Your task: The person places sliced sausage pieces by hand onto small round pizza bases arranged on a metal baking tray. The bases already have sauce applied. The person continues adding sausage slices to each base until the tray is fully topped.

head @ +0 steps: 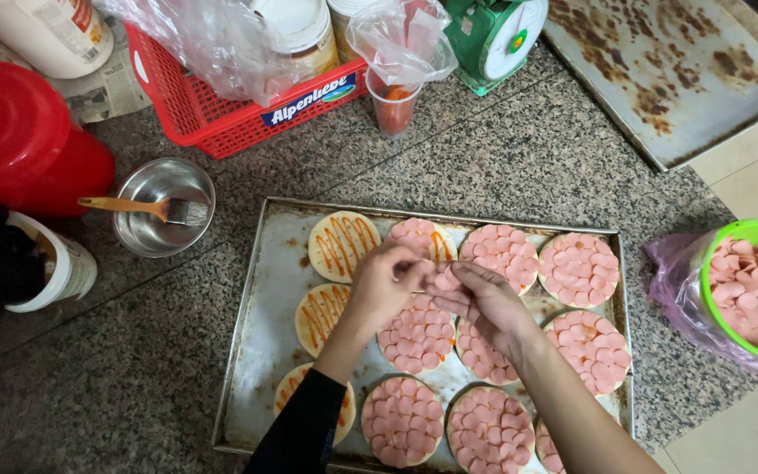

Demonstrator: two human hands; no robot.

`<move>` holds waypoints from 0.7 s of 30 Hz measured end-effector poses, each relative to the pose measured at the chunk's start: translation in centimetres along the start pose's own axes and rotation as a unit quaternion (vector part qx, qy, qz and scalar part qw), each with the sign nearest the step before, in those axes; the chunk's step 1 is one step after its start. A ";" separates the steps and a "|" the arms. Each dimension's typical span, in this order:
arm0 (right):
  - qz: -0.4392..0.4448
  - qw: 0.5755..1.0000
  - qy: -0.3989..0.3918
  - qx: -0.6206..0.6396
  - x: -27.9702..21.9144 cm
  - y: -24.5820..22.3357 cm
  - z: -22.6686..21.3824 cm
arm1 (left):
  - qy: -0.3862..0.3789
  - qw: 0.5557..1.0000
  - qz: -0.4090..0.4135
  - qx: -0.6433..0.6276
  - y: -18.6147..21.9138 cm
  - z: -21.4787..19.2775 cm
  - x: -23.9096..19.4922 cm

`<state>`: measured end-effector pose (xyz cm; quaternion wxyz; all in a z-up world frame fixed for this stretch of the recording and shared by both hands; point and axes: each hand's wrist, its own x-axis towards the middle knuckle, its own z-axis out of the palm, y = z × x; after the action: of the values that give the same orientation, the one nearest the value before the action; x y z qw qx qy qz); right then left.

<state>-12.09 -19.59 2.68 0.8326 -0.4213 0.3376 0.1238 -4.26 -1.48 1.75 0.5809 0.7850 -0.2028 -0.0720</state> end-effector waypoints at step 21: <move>-0.008 0.999 0.020 -0.032 -0.3 -0.3 -1.8 | 0.041 0.917 0.075 0.389 -2.1 -0.5 2.3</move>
<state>-12.96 -21.12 2.29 0.8124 -0.4531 0.3471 0.1194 -1.48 -1.49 0.26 0.2409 0.9338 -0.2492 0.0887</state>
